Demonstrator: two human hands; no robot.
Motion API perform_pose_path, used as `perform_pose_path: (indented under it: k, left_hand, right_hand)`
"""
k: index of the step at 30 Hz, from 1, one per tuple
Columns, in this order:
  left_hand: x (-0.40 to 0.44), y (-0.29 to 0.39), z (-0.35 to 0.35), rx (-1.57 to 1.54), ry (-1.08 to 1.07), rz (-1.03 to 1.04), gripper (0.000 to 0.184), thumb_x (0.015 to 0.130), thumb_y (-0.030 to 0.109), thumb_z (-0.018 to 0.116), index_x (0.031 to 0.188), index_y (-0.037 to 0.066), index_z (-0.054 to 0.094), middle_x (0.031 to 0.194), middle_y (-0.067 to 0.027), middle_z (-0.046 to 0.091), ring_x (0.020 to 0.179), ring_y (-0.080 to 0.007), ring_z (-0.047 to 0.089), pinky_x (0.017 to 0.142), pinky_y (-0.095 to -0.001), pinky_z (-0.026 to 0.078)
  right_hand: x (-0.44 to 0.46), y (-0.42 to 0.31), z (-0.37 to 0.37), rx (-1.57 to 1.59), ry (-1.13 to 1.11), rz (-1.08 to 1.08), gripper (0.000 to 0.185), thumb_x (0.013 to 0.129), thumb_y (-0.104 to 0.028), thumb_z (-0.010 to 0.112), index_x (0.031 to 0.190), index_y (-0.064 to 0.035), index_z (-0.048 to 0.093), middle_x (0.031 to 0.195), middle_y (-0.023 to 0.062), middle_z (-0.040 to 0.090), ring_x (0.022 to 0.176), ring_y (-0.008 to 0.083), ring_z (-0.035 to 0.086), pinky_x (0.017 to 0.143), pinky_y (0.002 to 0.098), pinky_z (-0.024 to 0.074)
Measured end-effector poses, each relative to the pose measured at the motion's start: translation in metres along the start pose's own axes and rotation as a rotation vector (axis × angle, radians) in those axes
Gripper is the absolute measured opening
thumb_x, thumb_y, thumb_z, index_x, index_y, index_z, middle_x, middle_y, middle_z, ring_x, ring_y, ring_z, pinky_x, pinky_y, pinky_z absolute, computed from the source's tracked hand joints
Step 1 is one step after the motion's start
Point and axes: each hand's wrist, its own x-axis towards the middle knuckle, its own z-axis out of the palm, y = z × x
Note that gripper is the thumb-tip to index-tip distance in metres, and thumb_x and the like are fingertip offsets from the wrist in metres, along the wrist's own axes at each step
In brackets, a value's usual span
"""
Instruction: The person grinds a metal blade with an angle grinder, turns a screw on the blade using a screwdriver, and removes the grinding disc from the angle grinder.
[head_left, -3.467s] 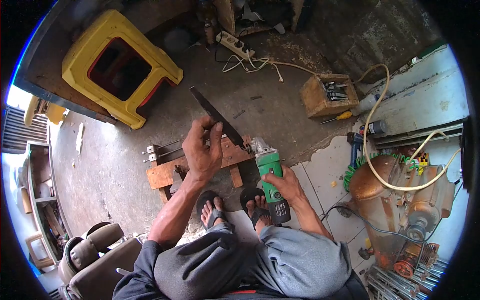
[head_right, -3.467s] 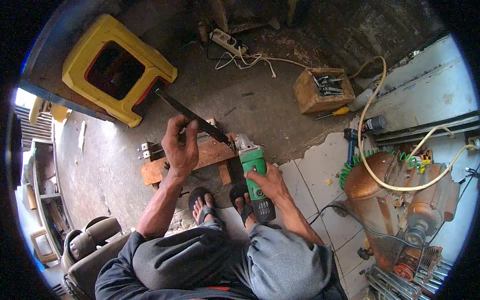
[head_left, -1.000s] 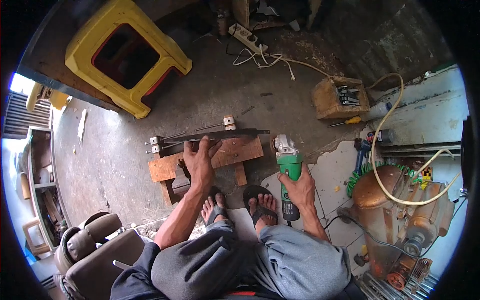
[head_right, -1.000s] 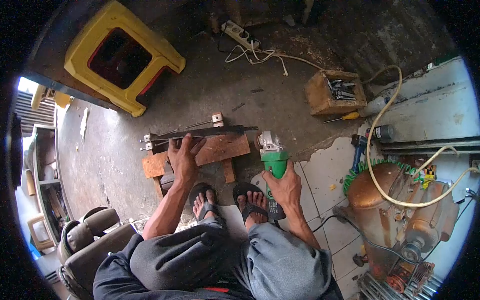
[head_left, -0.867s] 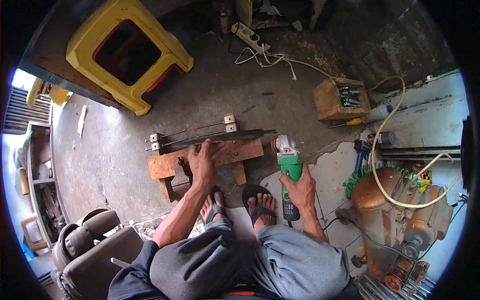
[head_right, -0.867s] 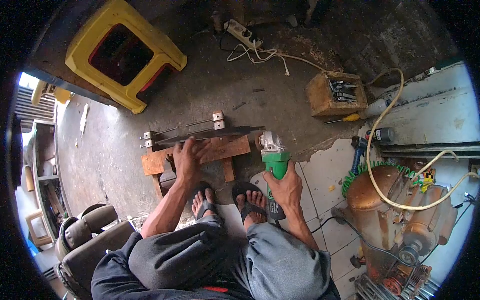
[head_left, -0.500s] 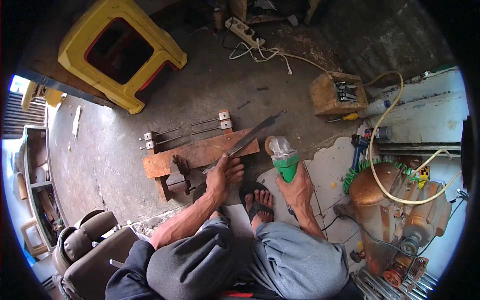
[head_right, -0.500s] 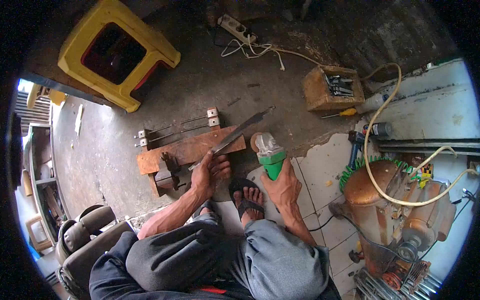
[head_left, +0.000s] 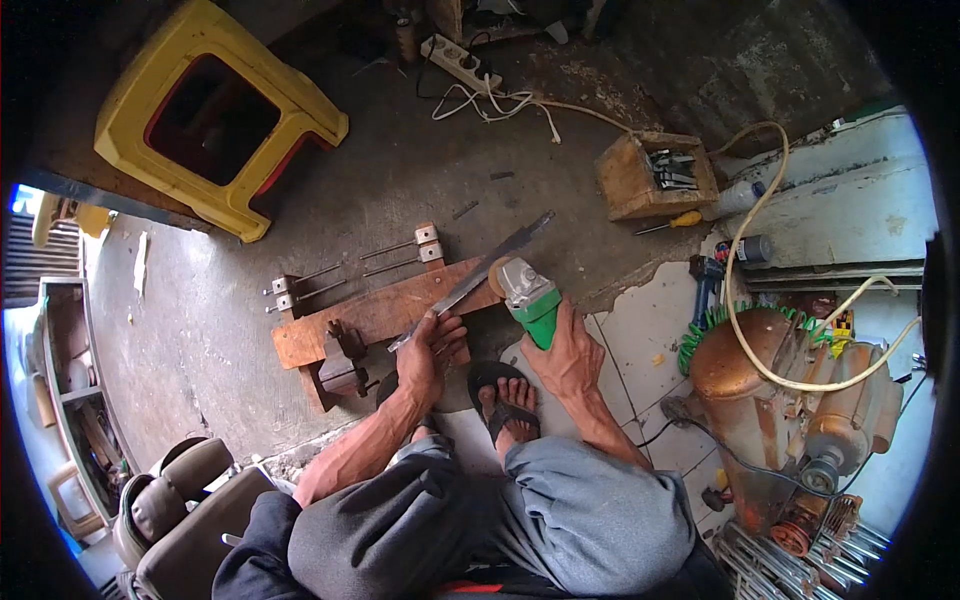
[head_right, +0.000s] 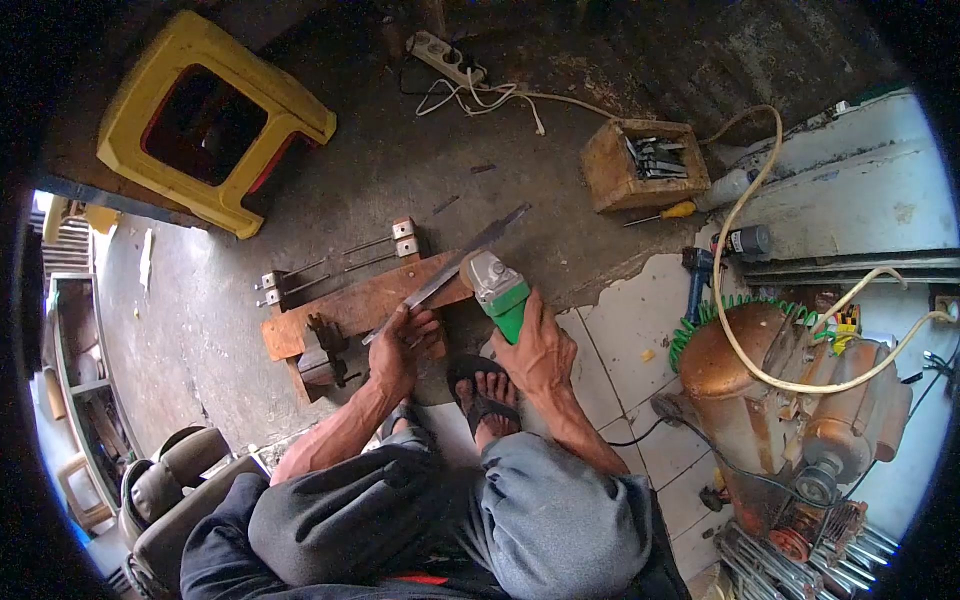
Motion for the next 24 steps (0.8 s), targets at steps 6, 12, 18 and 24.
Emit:
perform_pose_path:
  k: [6, 12, 18, 24]
  left_hand:
    - [0.002, 0.004, 0.001, -0.078, 0.002, -0.021, 0.035, 0.102, 0.030, 0.052, 0.119, 0.000, 0.060, 0.109, -0.0124, 0.069, 0.101, -0.0253, 0.065, 0.092, -0.0367, 0.048]
    - [0.011, 0.000, -0.009, -0.159, -0.053, -0.061, 0.032, 0.102, 0.028, 0.052, 0.115, 0.001, 0.061, 0.103, -0.0111, 0.070, 0.100, -0.0242, 0.065, 0.088, -0.0365, 0.048]
    - [0.003, 0.007, 0.005, -0.144, 0.033, -0.057, 0.029, 0.103, 0.026, 0.051, 0.112, 0.001, 0.062, 0.098, -0.0111, 0.071, 0.095, -0.0234, 0.065, 0.082, -0.0359, 0.049]
    - [0.009, 0.005, -0.002, -0.136, -0.043, -0.010, 0.027, 0.103, 0.026, 0.050, 0.112, 0.003, 0.060, 0.096, -0.0104, 0.068, 0.095, -0.0248, 0.063, 0.088, -0.0426, 0.049]
  right_hand:
    - [0.005, -0.001, -0.002, 0.005, 0.022, -0.064, 0.081, 0.074, -0.028, 0.078, 0.142, -0.0032, 0.041, 0.110, 0.0222, 0.062, 0.087, 0.0402, 0.069, 0.070, 0.0498, 0.0558]
    - [0.019, 0.004, -0.007, -0.048, 0.058, 0.049, 0.082, 0.075, -0.029, 0.078, 0.143, -0.0052, 0.039, 0.109, 0.0225, 0.063, 0.088, 0.0428, 0.068, 0.069, 0.0523, 0.0551]
    - [0.021, 0.006, -0.014, -0.043, 0.069, 0.049, 0.079, 0.075, -0.029, 0.077, 0.141, -0.0044, 0.041, 0.108, 0.0234, 0.064, 0.088, 0.0437, 0.067, 0.069, 0.0527, 0.0548]
    - [0.011, -0.010, -0.016, -0.007, -0.025, -0.039, 0.076, 0.075, -0.028, 0.076, 0.140, -0.0034, 0.044, 0.106, 0.0230, 0.064, 0.087, 0.0431, 0.068, 0.070, 0.0520, 0.0555]
